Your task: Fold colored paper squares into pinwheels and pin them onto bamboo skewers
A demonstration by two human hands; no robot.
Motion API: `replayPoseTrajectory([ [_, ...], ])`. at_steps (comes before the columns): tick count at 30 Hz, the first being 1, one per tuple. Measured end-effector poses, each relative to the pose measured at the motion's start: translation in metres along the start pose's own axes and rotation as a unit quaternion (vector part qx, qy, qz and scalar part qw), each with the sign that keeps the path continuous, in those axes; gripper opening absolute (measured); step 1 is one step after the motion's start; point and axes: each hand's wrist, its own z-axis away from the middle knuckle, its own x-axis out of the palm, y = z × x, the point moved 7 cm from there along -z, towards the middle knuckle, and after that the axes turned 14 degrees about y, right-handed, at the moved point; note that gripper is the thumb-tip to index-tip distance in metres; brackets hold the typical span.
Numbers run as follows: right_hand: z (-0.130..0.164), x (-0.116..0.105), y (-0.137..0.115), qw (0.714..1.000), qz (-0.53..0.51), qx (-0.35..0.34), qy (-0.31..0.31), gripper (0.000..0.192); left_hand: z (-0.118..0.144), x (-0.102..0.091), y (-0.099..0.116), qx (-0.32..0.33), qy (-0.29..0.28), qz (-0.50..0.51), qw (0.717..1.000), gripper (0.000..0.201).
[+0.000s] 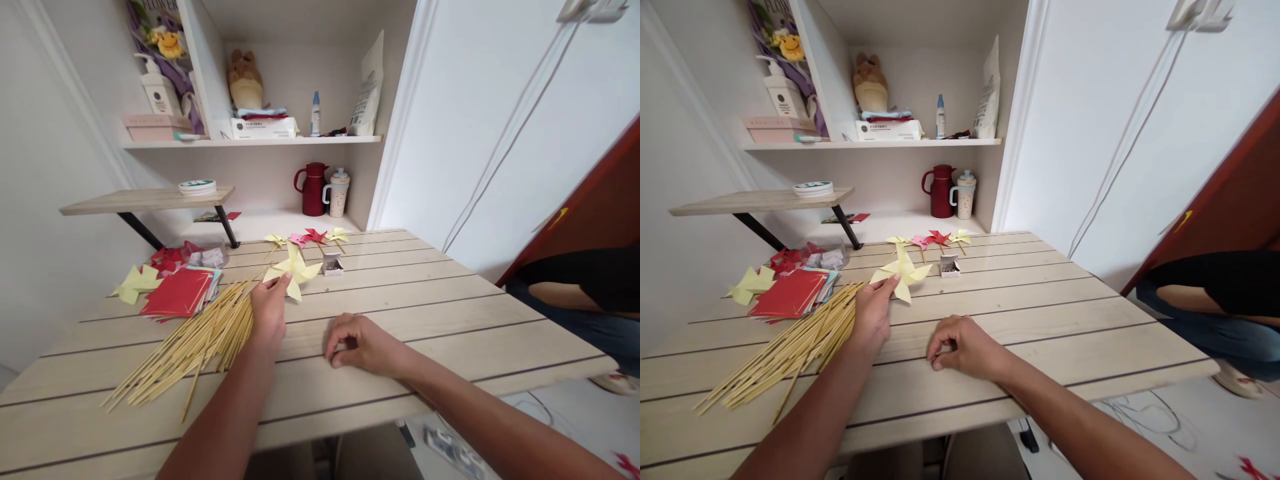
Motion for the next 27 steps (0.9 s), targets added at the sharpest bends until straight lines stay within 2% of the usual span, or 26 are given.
replayPoseTrajectory([
  [6, 0.000, 0.001, -0.003, 1.000, 0.017, -0.008, 0.009, 0.005, -0.001, -0.004, 0.000, -0.008, 0.017, 0.001, 1.000, 0.030],
  [11, 0.000, 0.002, -0.003, 0.999, 0.019, 0.020, 0.031, 0.007, 0.001, -0.005, 0.003, 0.000, 0.023, 0.002, 1.000, 0.027],
  [19, 0.002, 0.005, -0.003, 0.994, 0.058, 0.057, 0.068, 0.007, 0.001, -0.003, 0.000, -0.018, 0.000, 0.003, 1.000, 0.030],
  [27, 0.003, 0.007, -0.006, 0.992, 0.094, 0.033, 0.080, 0.011, 0.005, 0.002, -0.008, -0.055, -0.037, -0.009, 0.998, 0.033],
])
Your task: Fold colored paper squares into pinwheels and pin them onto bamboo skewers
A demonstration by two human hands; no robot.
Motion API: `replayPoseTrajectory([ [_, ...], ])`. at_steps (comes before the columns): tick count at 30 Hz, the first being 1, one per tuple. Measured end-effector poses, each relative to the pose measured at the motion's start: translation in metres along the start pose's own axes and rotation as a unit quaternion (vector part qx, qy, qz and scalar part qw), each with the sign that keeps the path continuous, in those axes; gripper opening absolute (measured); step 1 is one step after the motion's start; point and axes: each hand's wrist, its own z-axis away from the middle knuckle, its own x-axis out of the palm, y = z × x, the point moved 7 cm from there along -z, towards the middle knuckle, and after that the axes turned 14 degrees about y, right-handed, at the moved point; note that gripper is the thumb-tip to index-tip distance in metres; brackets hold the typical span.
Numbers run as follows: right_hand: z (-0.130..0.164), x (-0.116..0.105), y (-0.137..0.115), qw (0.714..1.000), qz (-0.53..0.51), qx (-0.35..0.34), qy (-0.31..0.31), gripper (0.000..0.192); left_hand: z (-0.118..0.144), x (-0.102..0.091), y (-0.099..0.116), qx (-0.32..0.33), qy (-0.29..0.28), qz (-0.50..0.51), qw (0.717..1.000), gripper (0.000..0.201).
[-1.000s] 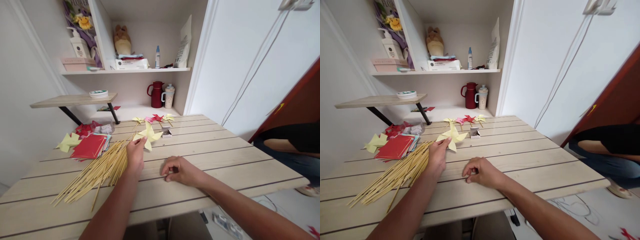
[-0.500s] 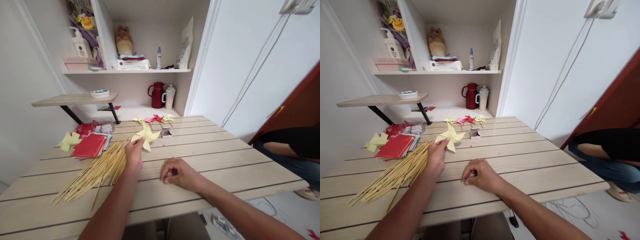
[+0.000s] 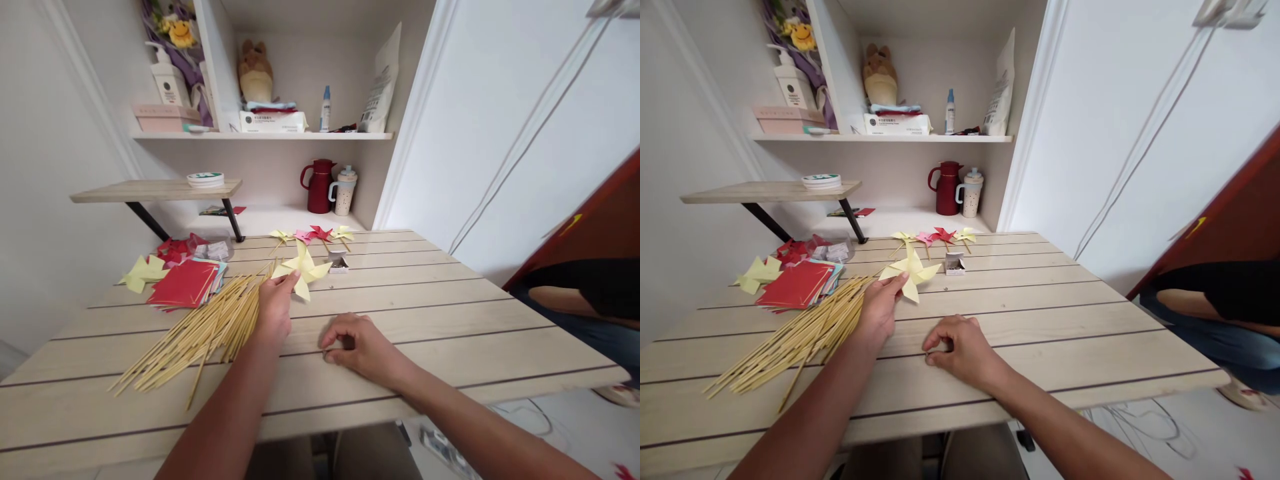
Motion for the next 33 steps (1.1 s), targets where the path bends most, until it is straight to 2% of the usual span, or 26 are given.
replayPoseTrajectory([
  [6, 0.001, 0.001, -0.006, 0.999, -0.019, -0.039, -0.001, 0.024, 0.001, 0.000, 0.001, 0.002, 0.004, -0.002, 1.000, 0.031],
  [9, 0.001, -0.001, -0.004, 0.999, -0.029, -0.032, 0.006, 0.030, 0.001, -0.001, 0.001, -0.001, 0.011, -0.001, 1.000, 0.031],
  [12, 0.000, -0.002, 0.000, 0.999, -0.033, -0.013, 0.004, 0.027, 0.001, -0.002, 0.002, -0.002, 0.019, 0.002, 1.000, 0.031],
  [16, 0.001, -0.002, -0.001, 0.998, -0.056, -0.022, -0.021, 0.021, 0.002, -0.003, 0.003, 0.002, 0.020, 0.000, 1.000, 0.028],
  [21, 0.004, -0.002, -0.013, 0.993, -0.057, -0.078, -0.063, 0.031, 0.004, -0.003, 0.004, 0.003, 0.020, 0.003, 1.000, 0.027],
  [25, 0.004, 0.001, -0.017, 0.990, -0.035, -0.107, -0.084, 0.030, 0.003, -0.003, 0.003, 0.004, 0.022, 0.005, 1.000, 0.026],
  [33, 0.001, -0.003, -0.010, 0.991, -0.056, -0.078, -0.094, 0.026, 0.001, -0.003, 0.001, 0.000, 0.024, 0.009, 1.000, 0.024],
])
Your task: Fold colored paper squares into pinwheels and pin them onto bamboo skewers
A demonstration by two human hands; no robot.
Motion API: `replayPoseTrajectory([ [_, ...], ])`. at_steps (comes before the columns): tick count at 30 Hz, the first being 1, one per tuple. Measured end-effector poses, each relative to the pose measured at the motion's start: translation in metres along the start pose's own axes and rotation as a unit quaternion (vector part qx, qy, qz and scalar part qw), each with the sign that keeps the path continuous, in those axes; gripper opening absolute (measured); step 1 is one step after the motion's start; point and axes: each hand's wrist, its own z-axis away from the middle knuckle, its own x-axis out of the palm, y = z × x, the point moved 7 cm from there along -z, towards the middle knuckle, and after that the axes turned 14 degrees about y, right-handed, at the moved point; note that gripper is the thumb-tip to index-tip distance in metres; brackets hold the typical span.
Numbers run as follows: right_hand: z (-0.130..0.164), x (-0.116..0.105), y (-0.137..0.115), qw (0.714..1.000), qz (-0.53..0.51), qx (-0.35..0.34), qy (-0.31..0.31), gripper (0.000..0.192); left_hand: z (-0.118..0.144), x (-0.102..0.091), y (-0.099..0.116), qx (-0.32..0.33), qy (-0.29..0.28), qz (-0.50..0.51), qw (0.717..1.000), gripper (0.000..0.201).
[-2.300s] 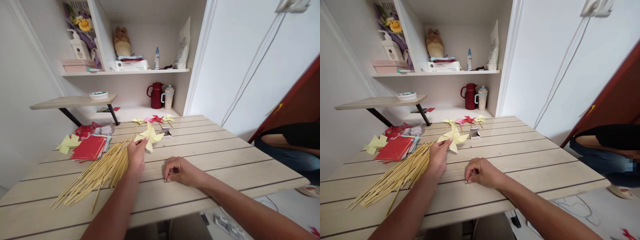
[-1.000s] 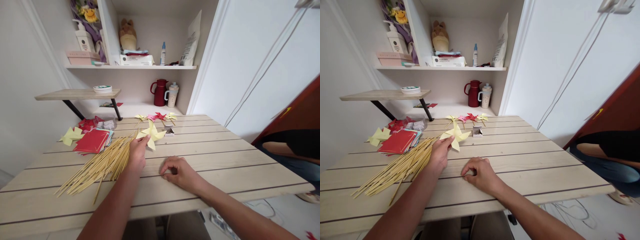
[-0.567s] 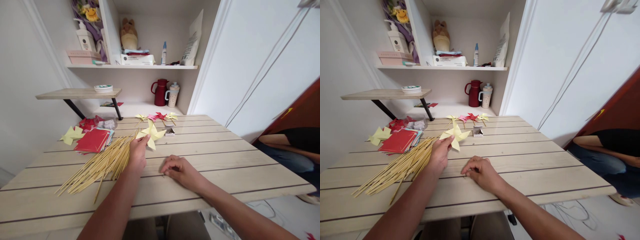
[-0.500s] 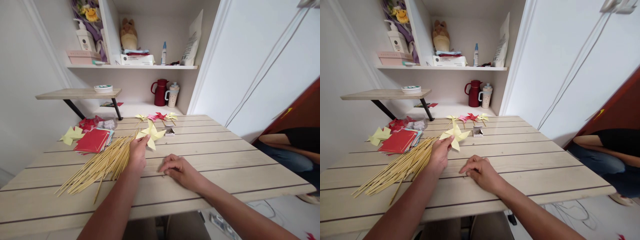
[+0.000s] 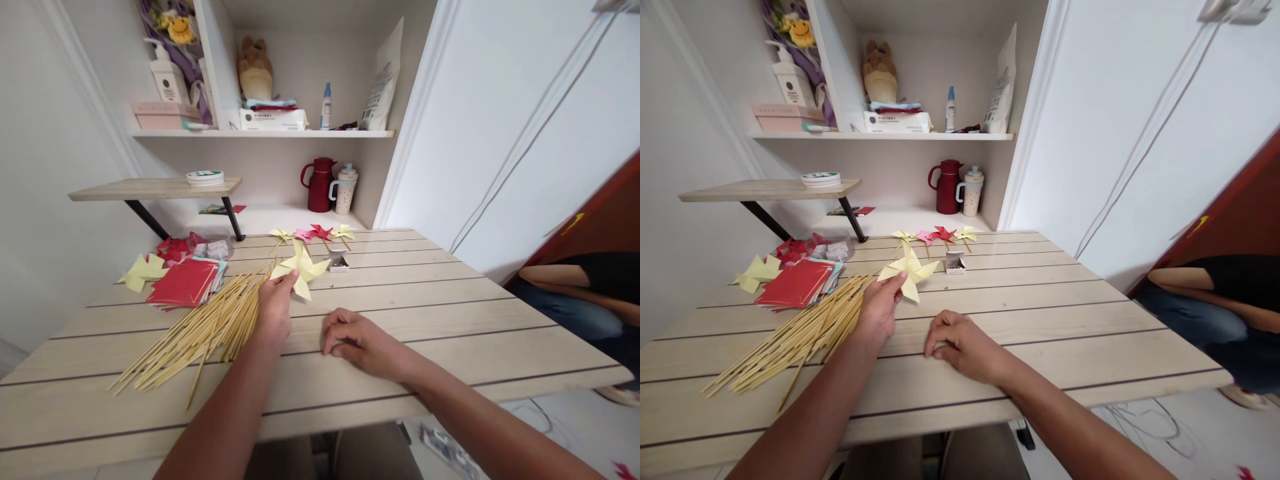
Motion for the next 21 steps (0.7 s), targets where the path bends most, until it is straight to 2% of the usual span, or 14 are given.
replayPoseTrajectory([
  [7, 0.001, -0.007, 0.009, 0.998, -0.011, 0.053, -0.017, 0.021, 0.004, 0.000, 0.002, -0.012, -0.001, 0.010, 1.000, 0.029],
  [12, 0.001, -0.012, 0.009, 0.998, -0.014, 0.062, -0.017, 0.021, 0.005, 0.001, 0.002, -0.036, 0.009, 0.021, 0.999, 0.028],
  [15, 0.002, -0.013, 0.010, 0.997, 0.009, 0.074, -0.002, 0.018, 0.005, 0.000, 0.002, -0.041, 0.017, 0.029, 0.999, 0.027],
  [17, 0.002, -0.013, 0.010, 0.996, 0.029, 0.084, 0.017, 0.024, 0.006, 0.000, 0.002, -0.042, 0.018, 0.033, 0.998, 0.028],
  [21, 0.000, -0.007, 0.005, 0.999, 0.015, 0.043, 0.028, 0.016, 0.006, -0.001, 0.002, -0.040, 0.017, 0.031, 0.999, 0.028],
])
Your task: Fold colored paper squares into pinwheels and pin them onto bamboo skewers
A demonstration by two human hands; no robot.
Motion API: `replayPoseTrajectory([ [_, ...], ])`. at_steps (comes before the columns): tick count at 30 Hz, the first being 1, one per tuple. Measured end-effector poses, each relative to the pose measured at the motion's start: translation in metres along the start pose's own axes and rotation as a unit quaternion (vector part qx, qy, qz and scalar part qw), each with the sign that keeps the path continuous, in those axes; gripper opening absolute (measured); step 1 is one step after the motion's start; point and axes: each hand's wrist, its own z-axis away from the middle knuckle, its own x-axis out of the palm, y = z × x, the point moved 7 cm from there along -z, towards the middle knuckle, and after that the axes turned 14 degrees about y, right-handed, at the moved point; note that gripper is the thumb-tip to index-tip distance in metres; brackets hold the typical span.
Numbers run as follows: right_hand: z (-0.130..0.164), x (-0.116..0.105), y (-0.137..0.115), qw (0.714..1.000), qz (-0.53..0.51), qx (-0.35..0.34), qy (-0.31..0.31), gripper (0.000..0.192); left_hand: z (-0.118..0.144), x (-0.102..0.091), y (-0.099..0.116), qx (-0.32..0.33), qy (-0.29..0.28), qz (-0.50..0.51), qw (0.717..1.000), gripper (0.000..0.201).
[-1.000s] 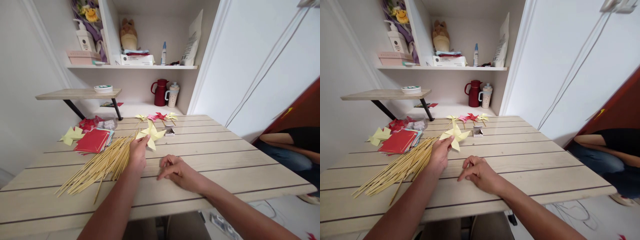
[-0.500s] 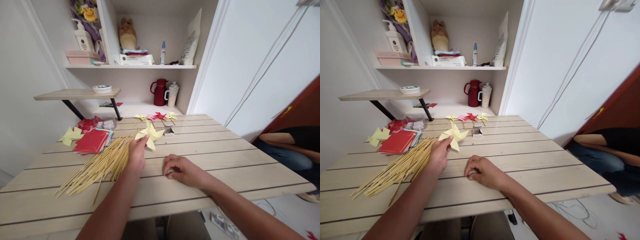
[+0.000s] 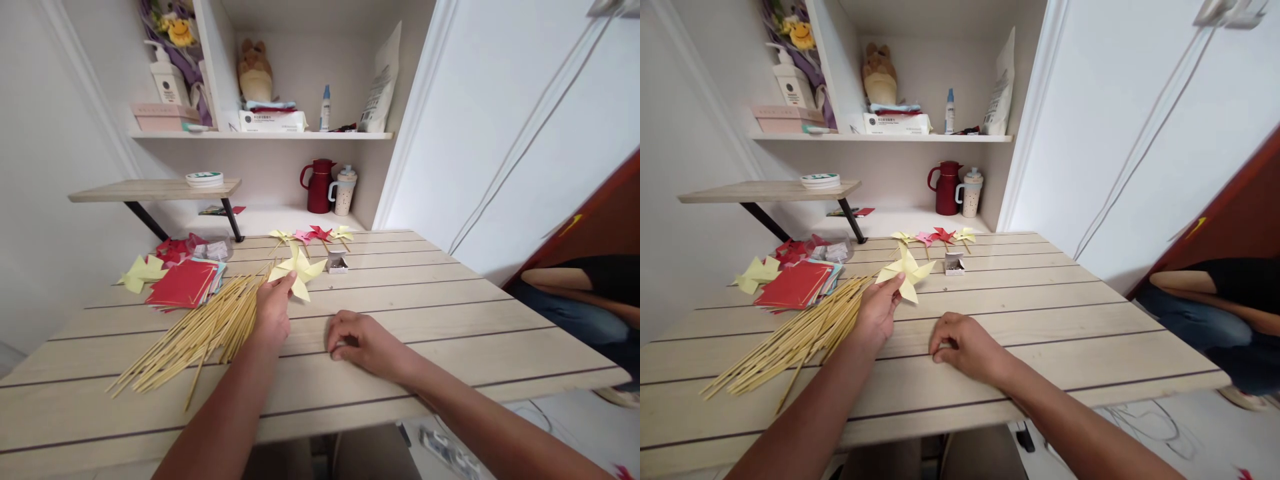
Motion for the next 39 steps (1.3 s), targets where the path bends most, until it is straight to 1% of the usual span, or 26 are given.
replayPoseTrajectory([
  [3, -0.008, 0.002, -0.001, 0.999, 0.001, -0.045, -0.002, 0.022, 0.000, -0.001, 0.000, -0.003, 0.003, 0.001, 1.000, 0.025],
  [6, -0.024, -0.003, 0.008, 0.997, 0.039, -0.063, 0.020, 0.021, 0.000, 0.000, 0.000, -0.007, 0.005, 0.002, 1.000, 0.023],
  [8, -0.036, -0.009, 0.016, 0.996, 0.064, -0.052, 0.046, 0.018, 0.000, -0.001, 0.001, -0.007, 0.009, 0.001, 1.000, 0.022],
  [9, -0.040, -0.011, 0.019, 0.996, 0.066, -0.044, 0.048, 0.017, 0.001, -0.001, 0.002, -0.007, 0.011, 0.000, 1.000, 0.021],
  [12, -0.047, -0.015, 0.025, 0.999, 0.039, -0.014, 0.027, 0.016, 0.002, -0.001, 0.004, -0.006, 0.015, -0.002, 1.000, 0.020],
  [14, -0.047, -0.018, 0.029, 0.999, 0.022, 0.016, 0.019, 0.021, 0.002, -0.001, 0.004, -0.007, 0.016, -0.004, 1.000, 0.018],
  [17, -0.045, -0.024, 0.036, 0.997, 0.024, 0.064, 0.033, 0.035, 0.002, -0.001, 0.003, -0.012, 0.018, -0.005, 1.000, 0.015],
  [19, -0.043, -0.027, 0.039, 0.995, 0.034, 0.082, 0.042, 0.037, 0.002, -0.001, 0.002, -0.014, 0.016, -0.003, 1.000, 0.015],
  [20, -0.043, -0.027, 0.039, 0.995, 0.040, 0.083, 0.044, 0.034, 0.001, -0.001, 0.002, -0.014, 0.015, -0.003, 1.000, 0.016],
  [24, -0.045, -0.024, 0.037, 0.996, 0.057, 0.056, 0.042, 0.019, 0.000, -0.001, 0.002, -0.009, 0.012, -0.007, 1.000, 0.017],
  [26, -0.046, -0.022, 0.035, 0.996, 0.064, 0.039, 0.037, 0.017, 0.000, -0.001, 0.002, -0.011, 0.013, -0.004, 1.000, 0.019],
  [32, -0.052, -0.016, 0.033, 0.998, 0.058, -0.003, 0.019, 0.020, 0.003, -0.001, 0.001, -0.020, 0.012, 0.003, 1.000, 0.019],
  [35, -0.054, -0.013, 0.031, 0.997, 0.063, -0.030, 0.021, 0.027, 0.003, 0.000, 0.002, -0.023, 0.013, -0.002, 1.000, 0.018],
  [37, -0.054, -0.013, 0.030, 0.995, 0.080, -0.038, 0.037, 0.030, 0.003, 0.000, 0.002, -0.023, 0.012, -0.006, 1.000, 0.019],
  [39, -0.055, -0.017, 0.031, 0.992, 0.103, -0.027, 0.071, 0.031, 0.003, 0.000, 0.003, -0.021, 0.011, -0.007, 1.000, 0.020],
])
